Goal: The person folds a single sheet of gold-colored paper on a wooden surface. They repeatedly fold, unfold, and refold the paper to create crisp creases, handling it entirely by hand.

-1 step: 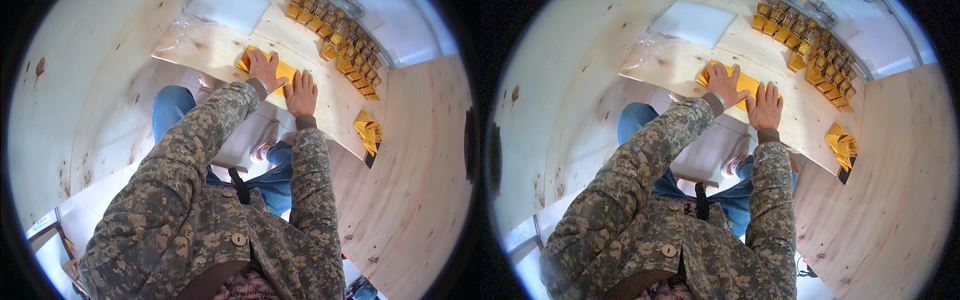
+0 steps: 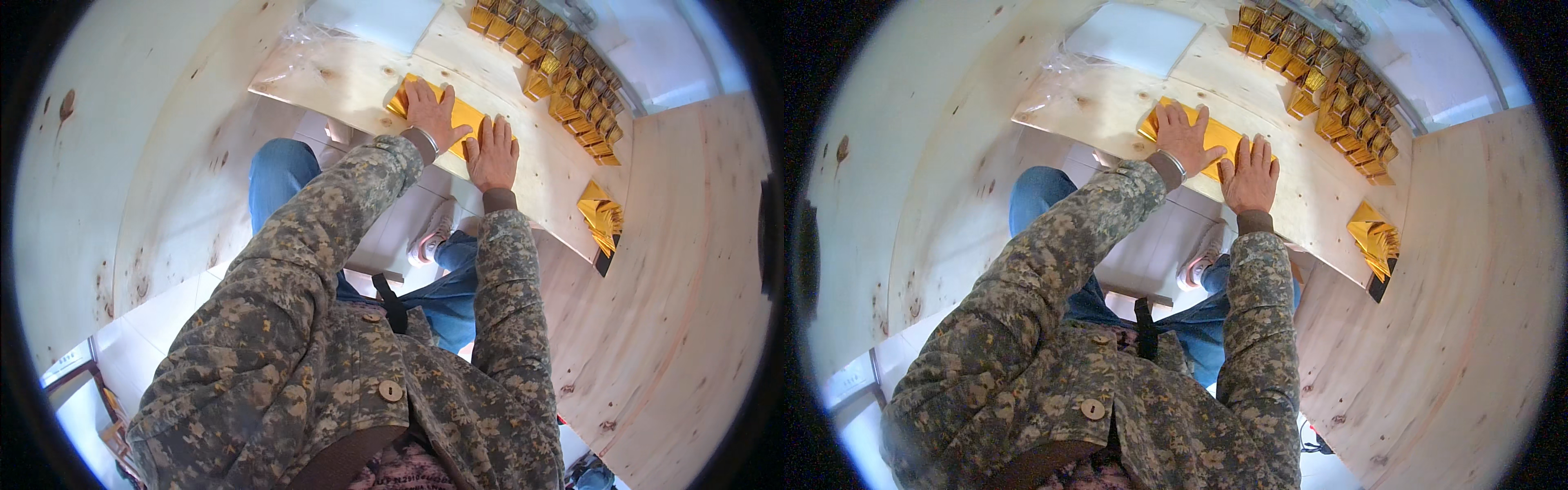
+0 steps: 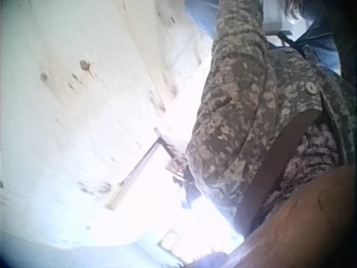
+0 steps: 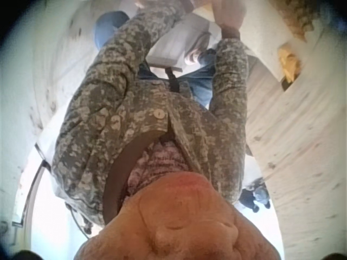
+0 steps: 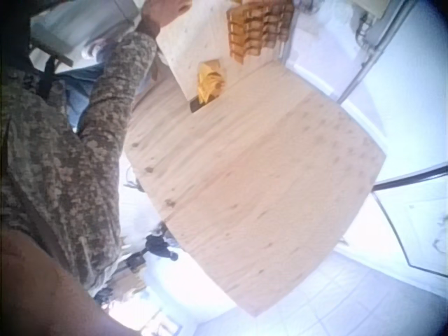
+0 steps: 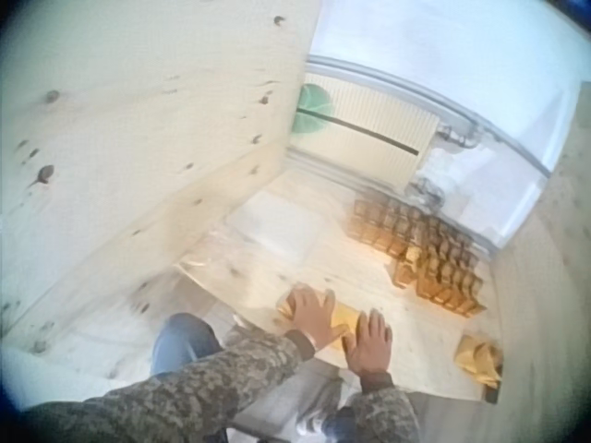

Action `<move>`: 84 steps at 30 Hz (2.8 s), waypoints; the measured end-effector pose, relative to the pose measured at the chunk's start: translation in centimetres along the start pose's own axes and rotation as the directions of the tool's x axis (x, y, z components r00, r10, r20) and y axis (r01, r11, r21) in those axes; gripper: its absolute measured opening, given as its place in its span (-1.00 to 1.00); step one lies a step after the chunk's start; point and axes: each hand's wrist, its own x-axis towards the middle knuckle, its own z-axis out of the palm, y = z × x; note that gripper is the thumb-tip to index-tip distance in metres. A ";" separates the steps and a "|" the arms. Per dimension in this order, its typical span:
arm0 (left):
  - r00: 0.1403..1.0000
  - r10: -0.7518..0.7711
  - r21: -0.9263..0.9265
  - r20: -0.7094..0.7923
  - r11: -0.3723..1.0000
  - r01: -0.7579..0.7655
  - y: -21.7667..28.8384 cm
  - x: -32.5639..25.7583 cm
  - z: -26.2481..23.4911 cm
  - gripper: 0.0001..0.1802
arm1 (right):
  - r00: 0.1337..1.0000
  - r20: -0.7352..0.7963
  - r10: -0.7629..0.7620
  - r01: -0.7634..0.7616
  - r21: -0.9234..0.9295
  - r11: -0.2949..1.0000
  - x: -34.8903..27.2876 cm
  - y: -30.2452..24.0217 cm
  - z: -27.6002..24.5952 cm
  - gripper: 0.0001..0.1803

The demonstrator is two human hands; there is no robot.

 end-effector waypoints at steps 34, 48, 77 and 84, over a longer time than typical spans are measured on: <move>0.947 0.195 -0.396 -0.256 0.872 -0.287 -10.2 -9.9 0.6 -0.06 | 0.998 0.001 -0.066 0.066 -0.015 0.998 0.0 1.1 1.0 -0.26; 0.870 0.416 -0.543 -0.264 0.682 -0.490 -12.1 -6.5 1.0 -0.53 | 0.972 0.029 -0.233 0.228 0.115 0.967 0.4 4.9 -1.3 -0.28; 0.852 0.339 -0.473 -0.399 0.720 -0.508 -10.9 -4.7 -1.3 -0.51 | 0.902 0.326 0.283 -0.409 0.855 0.319 1.2 -7.2 -2.5 -0.91; 0.901 0.397 -0.416 -0.174 0.800 -0.432 -9.8 -6.2 -0.2 -0.13 | 0.896 0.311 0.316 -0.409 0.856 0.316 1.3 -7.4 -3.1 -0.93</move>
